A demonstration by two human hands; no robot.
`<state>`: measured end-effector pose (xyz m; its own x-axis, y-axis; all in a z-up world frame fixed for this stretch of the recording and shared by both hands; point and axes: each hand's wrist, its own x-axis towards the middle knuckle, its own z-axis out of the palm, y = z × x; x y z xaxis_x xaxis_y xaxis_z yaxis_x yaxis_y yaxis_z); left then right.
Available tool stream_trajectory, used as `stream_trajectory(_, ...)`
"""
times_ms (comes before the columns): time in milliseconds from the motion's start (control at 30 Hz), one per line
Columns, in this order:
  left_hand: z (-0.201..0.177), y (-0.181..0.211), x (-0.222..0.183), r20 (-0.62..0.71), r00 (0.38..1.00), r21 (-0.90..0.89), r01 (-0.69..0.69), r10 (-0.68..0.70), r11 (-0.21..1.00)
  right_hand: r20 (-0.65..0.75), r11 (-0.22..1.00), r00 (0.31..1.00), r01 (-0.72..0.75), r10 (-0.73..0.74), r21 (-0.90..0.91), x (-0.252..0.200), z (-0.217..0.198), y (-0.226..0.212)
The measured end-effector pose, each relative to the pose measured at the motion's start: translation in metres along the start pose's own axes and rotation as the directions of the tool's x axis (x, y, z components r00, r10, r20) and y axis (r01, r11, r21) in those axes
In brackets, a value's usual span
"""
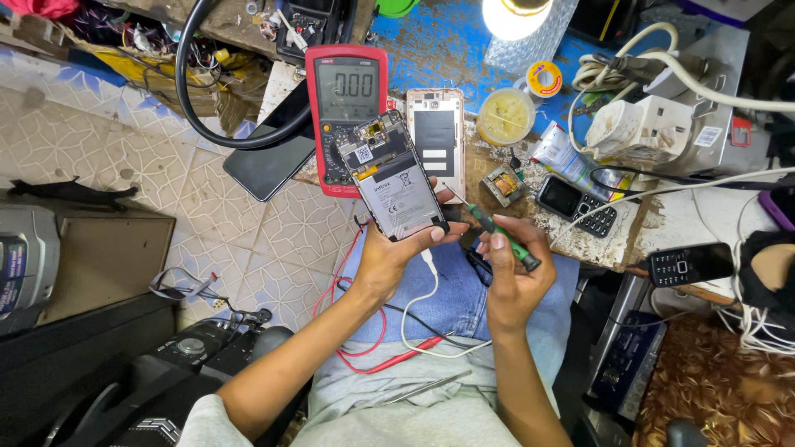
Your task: The person uses a screwdriver to pry open the back of a disassembled smartphone while holding it on their lap. They then connect a multimeter to the device and later place the phone's screen assembly onto the main body.
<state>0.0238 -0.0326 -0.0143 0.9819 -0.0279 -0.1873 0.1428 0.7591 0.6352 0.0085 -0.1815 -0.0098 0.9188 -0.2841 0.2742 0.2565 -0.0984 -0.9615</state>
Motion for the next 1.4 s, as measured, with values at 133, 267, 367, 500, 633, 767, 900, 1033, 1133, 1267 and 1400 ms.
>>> stream_trajectory(133,-0.005,-0.008,0.002,0.007,1.0,-0.005,-0.008,0.008,1.0,-0.006,0.999,1.0,-0.001,0.001,0.033,0.0,-0.002,0.003)
stream_trajectory(267,-0.006,-0.008,0.003,0.008,1.0,0.014,-0.006,0.006,1.0,0.003,0.999,1.0,-0.012,0.012,0.043,0.001,-0.002,0.002)
stream_trajectory(367,-0.006,-0.008,0.003,0.0,1.0,0.021,-0.009,0.009,1.0,0.013,0.999,1.0,-0.013,0.013,0.047,0.001,-0.002,0.003)
stream_trajectory(500,-0.007,-0.007,0.004,-0.007,1.0,0.02,-0.009,0.009,1.0,0.008,0.999,1.0,-0.011,0.011,0.051,0.001,-0.001,0.004)
stream_trajectory(633,-0.007,-0.005,0.004,-0.013,1.0,0.034,-0.014,0.014,0.999,0.006,0.999,1.0,-0.008,0.008,0.042,0.001,-0.001,0.003)
stream_trajectory(767,-0.007,-0.006,0.004,-0.011,1.0,0.026,-0.012,0.013,1.0,0.013,1.0,1.0,0.009,-0.01,0.029,0.002,0.001,-0.003)
stream_trajectory(900,-0.007,-0.006,0.003,-0.006,1.0,0.0,-0.007,0.007,1.0,0.044,0.995,0.994,0.101,-0.101,0.004,0.005,0.001,-0.011)
stream_trajectory(1033,-0.003,-0.001,-0.003,0.007,1.0,-0.012,-0.009,0.009,1.0,0.065,0.991,0.989,0.131,-0.13,-0.01,-0.006,-0.01,-0.017)
stream_trajectory(1133,0.0,0.005,-0.008,0.003,1.0,-0.05,-0.008,0.009,0.999,0.041,0.99,0.989,0.138,-0.139,0.03,-0.016,-0.02,-0.018)
stream_trajectory(1267,0.001,0.014,-0.014,0.088,0.994,-0.042,0.065,-0.061,0.997,-0.007,0.992,0.992,0.125,-0.125,0.009,-0.029,-0.025,-0.026)
stream_trajectory(1400,0.002,0.017,-0.018,0.076,0.996,-0.005,0.042,-0.041,0.999,0.073,0.99,0.991,0.12,-0.115,-0.076,-0.037,-0.026,-0.038)
